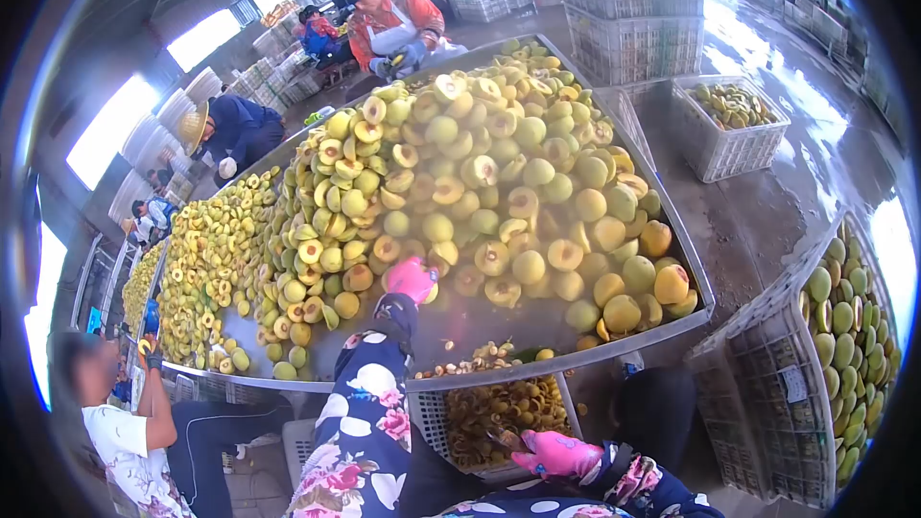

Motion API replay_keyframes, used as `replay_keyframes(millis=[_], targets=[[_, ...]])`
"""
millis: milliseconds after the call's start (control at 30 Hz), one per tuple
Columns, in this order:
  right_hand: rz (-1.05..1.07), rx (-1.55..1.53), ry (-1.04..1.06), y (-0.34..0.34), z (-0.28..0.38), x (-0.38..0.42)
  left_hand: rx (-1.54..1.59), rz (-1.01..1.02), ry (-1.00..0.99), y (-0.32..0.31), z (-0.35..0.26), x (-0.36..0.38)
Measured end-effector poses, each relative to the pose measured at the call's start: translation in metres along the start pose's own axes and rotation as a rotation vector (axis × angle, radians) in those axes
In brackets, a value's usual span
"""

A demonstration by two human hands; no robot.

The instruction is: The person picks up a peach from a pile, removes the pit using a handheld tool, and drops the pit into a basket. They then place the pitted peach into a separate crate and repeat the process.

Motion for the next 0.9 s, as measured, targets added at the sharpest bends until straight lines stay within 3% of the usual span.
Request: replay_keyframes(millis=[100,133,167,233,333,533,667,767,800,900], targets=[[-0.029,-0.064,0.044,0.002,-0.008,-0.005,0.588,0.011,0.047,0.006,0.007,0.018],[-0.018,-0.190,0.024,0.001,-0.012,-0.005,1.194,0.230,0.347,0.003,0.011,0.040],[0.034,-0.315,0.046,0.001,-0.012,-0.004,1.507,0.301,0.523,0.011,0.007,0.061],[0.025,-0.563,0.100,0.001,0.001,0.001,1.921,0.489,0.534,0.010,0.013,0.088],[-0.025,-0.648,0.162,0.003,0.021,0.010,2.171,0.803,0.527,0.033,-0.009,0.158],[-0.118,-0.537,0.272,0.004,0.053,0.029,2.232,0.692,0.560,0.047,-0.032,0.225],[-0.142,-0.587,0.216,-0.005,0.055,0.033,2.320,0.634,0.496,0.051,-0.045,0.253],[-0.259,-0.754,0.306,-0.007,0.047,0.023,2.374,0.532,0.516,0.051,-0.056,0.269],[-0.273,-0.853,0.362,-0.005,0.055,0.026,2.355,0.499,0.435,0.048,-0.061,0.273],[-0.506,-0.724,0.378,-0.002,0.044,0.011,2.286,0.473,0.195,0.046,-0.070,0.286]])
Point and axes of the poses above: each hand's wrist, its own x-axis away from the middle knuckle, its own y-axis out of the back of the hand, z = x × y, the point moved 4 cm from there along -x, towards the middle knuckle, and after that the axes turned 6 degrees about -z, right-handed, at the moved point
